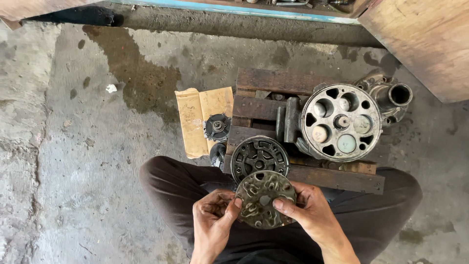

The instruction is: Inspecting and aligning a circular valve plate on a compressor assembly

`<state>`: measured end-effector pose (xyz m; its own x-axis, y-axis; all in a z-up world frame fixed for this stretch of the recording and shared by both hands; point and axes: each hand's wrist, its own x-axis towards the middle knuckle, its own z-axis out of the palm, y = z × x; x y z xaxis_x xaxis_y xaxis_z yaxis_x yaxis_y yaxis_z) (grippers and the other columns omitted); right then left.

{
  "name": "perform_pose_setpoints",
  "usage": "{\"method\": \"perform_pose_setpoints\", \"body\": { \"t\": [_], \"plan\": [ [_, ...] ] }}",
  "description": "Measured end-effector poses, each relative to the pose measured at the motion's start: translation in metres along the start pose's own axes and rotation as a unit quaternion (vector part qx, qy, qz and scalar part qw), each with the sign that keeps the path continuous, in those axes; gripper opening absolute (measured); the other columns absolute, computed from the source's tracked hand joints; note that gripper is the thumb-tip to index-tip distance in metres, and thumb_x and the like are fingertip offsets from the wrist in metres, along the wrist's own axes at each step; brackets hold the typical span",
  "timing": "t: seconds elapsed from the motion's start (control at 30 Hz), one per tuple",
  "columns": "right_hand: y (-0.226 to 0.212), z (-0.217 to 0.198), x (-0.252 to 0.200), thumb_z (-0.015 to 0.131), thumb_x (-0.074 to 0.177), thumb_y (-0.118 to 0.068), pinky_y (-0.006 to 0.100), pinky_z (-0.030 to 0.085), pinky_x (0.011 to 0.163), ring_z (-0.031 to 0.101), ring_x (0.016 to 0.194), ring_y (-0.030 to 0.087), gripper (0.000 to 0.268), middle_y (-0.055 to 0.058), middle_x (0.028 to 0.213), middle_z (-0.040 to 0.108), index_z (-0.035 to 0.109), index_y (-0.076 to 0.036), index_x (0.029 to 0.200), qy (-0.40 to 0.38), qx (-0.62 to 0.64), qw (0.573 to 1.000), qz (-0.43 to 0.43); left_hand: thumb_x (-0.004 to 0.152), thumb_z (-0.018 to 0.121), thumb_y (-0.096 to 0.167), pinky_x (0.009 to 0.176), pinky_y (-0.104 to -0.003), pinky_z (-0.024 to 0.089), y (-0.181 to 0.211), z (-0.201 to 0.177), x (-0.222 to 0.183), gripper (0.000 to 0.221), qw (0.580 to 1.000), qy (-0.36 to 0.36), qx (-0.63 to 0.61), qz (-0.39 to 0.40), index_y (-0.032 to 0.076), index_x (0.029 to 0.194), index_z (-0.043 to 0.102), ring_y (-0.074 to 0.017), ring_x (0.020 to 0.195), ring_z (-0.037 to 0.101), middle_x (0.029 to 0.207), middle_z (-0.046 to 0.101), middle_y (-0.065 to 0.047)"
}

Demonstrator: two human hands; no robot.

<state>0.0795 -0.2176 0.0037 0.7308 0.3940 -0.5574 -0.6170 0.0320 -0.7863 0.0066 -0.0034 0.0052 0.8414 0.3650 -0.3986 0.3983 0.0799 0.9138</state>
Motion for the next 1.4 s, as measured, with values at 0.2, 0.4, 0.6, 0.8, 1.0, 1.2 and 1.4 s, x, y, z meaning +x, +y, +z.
{"method": "perform_pose_setpoints", "body": {
  "t": [0.2, 0.4, 0.6, 0.8, 1.0, 1.2, 1.4],
  "plan": [
    [0.008, -0.002, -0.002, 0.081, 0.079, -0.008, 0.024, 0.047, 0.057, 0.062, 0.060, 0.014, 0.038, 0.010, 0.076, 0.074, 0.075, 0.009, 0.112, 0.017, 0.021, 0.999, -0.044, 0.084, 0.078, 0.006, 0.046, -0.020, 0.032, -0.001, 0.007, 0.005, 0.013, 0.999, 0.042, -0.029, -0.011, -0.007, 0.082, 0.078, -0.0054, 0.049, 0.043, 0.058, 0.061, 0.000],
    [0.009, 0.001, -0.001, 0.076, 0.083, -0.003, 0.034, 0.061, 0.061, 0.066, 0.069, 0.019, 0.034, 0.017, 0.089, 0.077, 0.070, 0.008, 0.114, 0.026, 0.070, 0.996, -0.042, 0.086, 0.078, 0.011, 0.044, -0.020, 0.028, -0.004, 0.013, 0.010, 0.017, 0.997, 0.074, -0.038, 0.001, -0.006, 0.083, 0.077, -0.0036, 0.047, 0.039, 0.056, 0.059, 0.002],
    [0.017, 0.003, -0.005, 0.077, 0.084, -0.003, 0.033, 0.061, 0.060, 0.063, 0.060, 0.017, 0.015, 0.011, 0.074, 0.069, 0.071, 0.006, 0.094, 0.066, 0.042, 0.996, -0.051, 0.086, 0.077, 0.010, 0.043, -0.018, 0.029, -0.003, 0.017, 0.012, 0.016, 0.994, 0.090, -0.064, 0.012, -0.006, 0.088, 0.077, -0.0033, 0.048, 0.042, 0.059, 0.064, 0.000],
    [0.019, 0.008, -0.006, 0.077, 0.085, -0.001, 0.032, 0.061, 0.061, 0.063, 0.061, 0.016, 0.016, 0.012, 0.077, 0.072, 0.072, 0.007, 0.098, 0.070, 0.065, 0.994, -0.054, 0.087, 0.075, 0.007, 0.047, -0.018, 0.035, -0.007, 0.019, 0.012, 0.015, 0.992, 0.104, -0.075, 0.007, -0.008, 0.089, 0.076, -0.0038, 0.051, 0.045, 0.062, 0.064, -0.001],
    [0.020, 0.008, -0.005, 0.077, 0.084, 0.001, 0.032, 0.061, 0.057, 0.063, 0.056, 0.016, 0.013, 0.011, 0.071, 0.071, 0.074, 0.008, 0.094, 0.089, 0.048, 0.993, -0.053, 0.087, 0.076, 0.008, 0.048, -0.017, 0.036, -0.010, 0.022, 0.012, 0.015, 0.991, 0.112, -0.077, 0.006, -0.008, 0.088, 0.076, -0.0035, 0.051, 0.043, 0.062, 0.063, -0.001],
    [0.025, 0.005, -0.004, 0.077, 0.083, 0.003, 0.034, 0.061, 0.056, 0.064, 0.057, 0.019, 0.010, 0.012, 0.069, 0.070, 0.073, 0.008, 0.091, 0.099, 0.083, 0.990, -0.057, 0.086, 0.076, 0.007, 0.046, -0.018, 0.030, -0.010, 0.025, 0.011, 0.014, 0.992, 0.109, -0.067, 0.006, -0.006, 0.088, 0.075, -0.0035, 0.050, 0.040, 0.060, 0.061, 0.000],
    [0.017, 0.007, -0.004, 0.078, 0.081, 0.003, 0.033, 0.057, 0.055, 0.067, 0.055, 0.023, 0.017, 0.017, 0.073, 0.074, 0.075, 0.011, 0.096, 0.158, 0.065, 0.984, -0.054, 0.087, 0.076, 0.005, 0.046, -0.020, 0.035, -0.005, 0.024, 0.011, 0.014, 0.994, 0.069, -0.088, 0.004, -0.008, 0.091, 0.075, -0.0057, 0.050, 0.045, 0.060, 0.062, -0.002]
  ]
}}
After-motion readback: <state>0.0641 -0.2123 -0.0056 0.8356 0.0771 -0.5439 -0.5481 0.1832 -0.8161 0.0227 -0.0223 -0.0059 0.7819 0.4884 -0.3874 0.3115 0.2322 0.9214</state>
